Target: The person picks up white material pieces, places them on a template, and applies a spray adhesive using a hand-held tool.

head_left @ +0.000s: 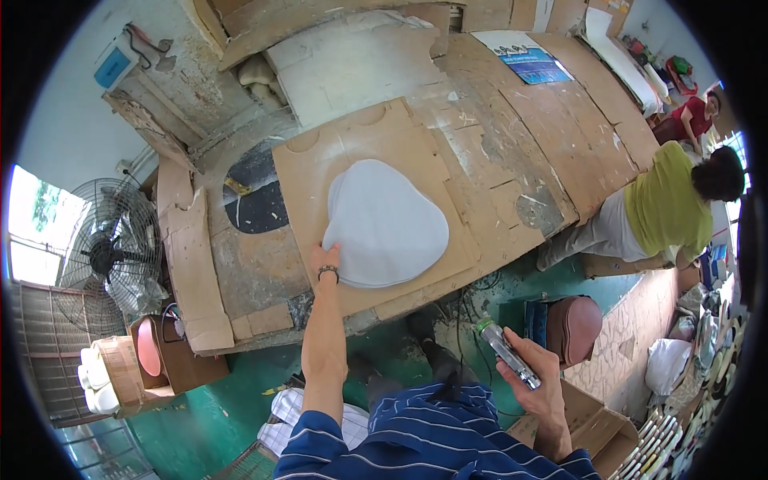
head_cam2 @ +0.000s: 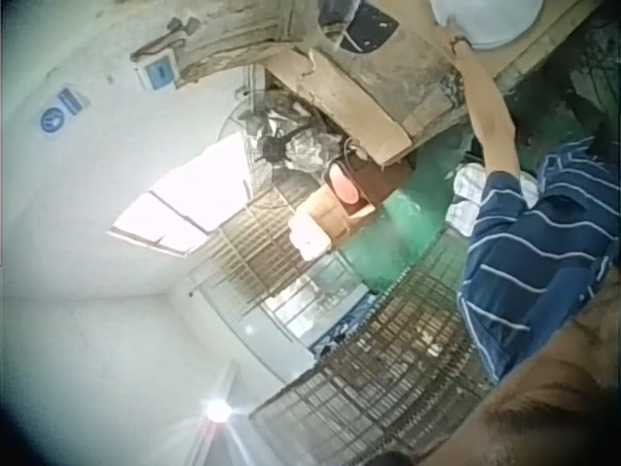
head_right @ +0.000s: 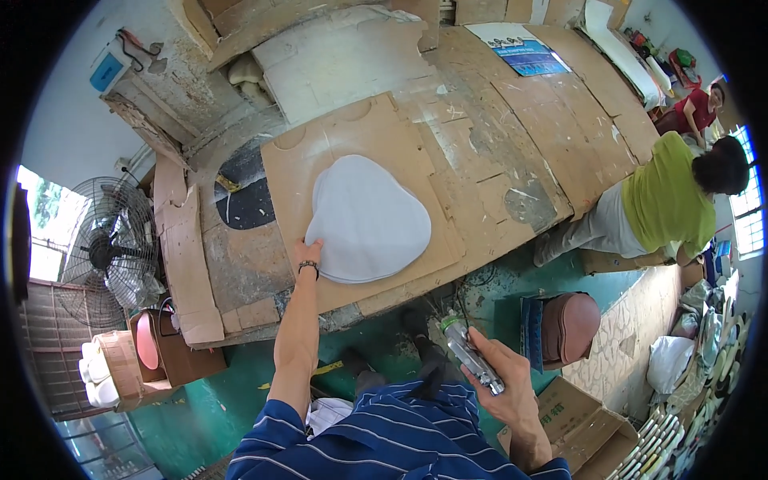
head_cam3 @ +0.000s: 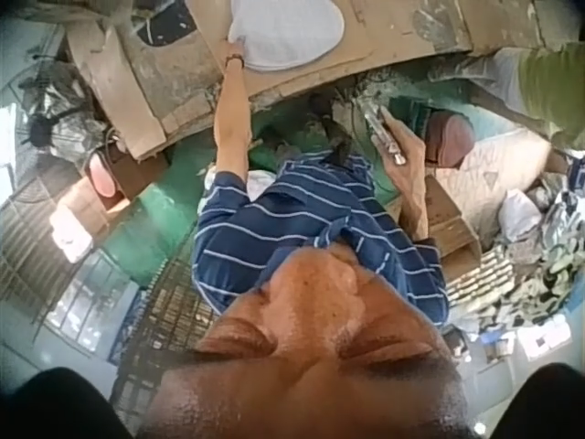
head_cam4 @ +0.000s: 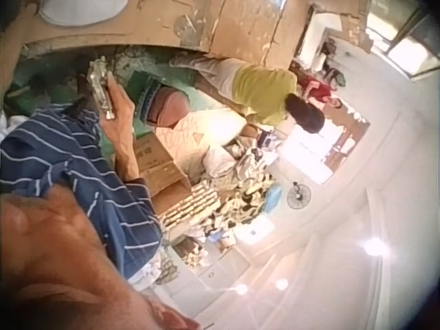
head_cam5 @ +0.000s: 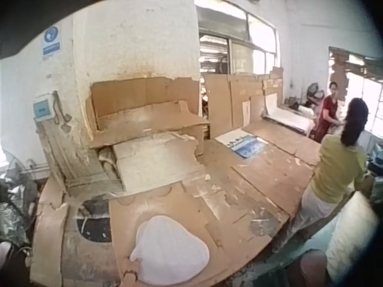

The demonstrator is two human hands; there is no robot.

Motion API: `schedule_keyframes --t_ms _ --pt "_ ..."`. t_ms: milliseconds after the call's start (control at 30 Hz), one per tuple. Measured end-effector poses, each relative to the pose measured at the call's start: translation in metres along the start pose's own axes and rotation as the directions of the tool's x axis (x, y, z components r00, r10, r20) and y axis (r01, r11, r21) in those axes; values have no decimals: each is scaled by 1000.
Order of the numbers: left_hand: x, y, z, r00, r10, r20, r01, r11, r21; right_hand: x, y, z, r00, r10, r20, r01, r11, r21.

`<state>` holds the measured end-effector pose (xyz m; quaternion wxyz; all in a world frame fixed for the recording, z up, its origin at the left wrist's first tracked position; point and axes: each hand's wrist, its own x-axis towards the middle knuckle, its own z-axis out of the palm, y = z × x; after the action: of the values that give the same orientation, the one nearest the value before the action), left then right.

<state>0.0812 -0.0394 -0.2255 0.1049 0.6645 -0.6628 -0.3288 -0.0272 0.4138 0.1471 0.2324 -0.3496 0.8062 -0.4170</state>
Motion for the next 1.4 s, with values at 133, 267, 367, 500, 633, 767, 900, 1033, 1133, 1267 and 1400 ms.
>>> schedule_keyframes --t_ms 133,267,367,500,633,767,900,1033,1133,1267,1400 --pt "7 -40 -3 993 67 -94 -88 967 -239 -3 -6 -1 1000 -7 16 7 999 46" --pt "-17 -23 5 999 50 12 -43 941 -336 -7 0 -4 1000 9 25 -10 999 51" --pt "-17 -26 5 1000 9 15 -4 950 -311 -5 -1 -7 999 -24 37 22 999 50" --pt "16 -67 -16 993 44 109 22 842 -540 0 -8 -4 990 -129 53 126 991 50" --pt "-16 -51 -6 996 65 56 -25 844 -536 1 -14 -10 991 -128 50 128 992 -6" --pt "-56 -92 -35 982 172 -84 -188 778 -599 -4 -32 -12 984 -179 -8 179 983 -35" --pt "-146 -137 -60 990 137 32 -67 662 -746 -28 -36 -18 995 -92 28 94 991 -91" --pt "-230 -211 -77 981 -12 194 156 641 -752 -36 -38 -15 995 -19 99 29 994 -102" --pt "-270 -275 -74 957 -157 243 284 671 -685 -30 -46 -6 990 -116 -80 111 992 -65" --pt "-299 -346 -67 884 -371 285 467 726 -505 -44 -47 -11 997 -64 -33 63 997 -40" --pt "-320 -384 -67 777 -487 400 625 677 -389 -55 -49 -23 988 37 151 -19 993 -117"
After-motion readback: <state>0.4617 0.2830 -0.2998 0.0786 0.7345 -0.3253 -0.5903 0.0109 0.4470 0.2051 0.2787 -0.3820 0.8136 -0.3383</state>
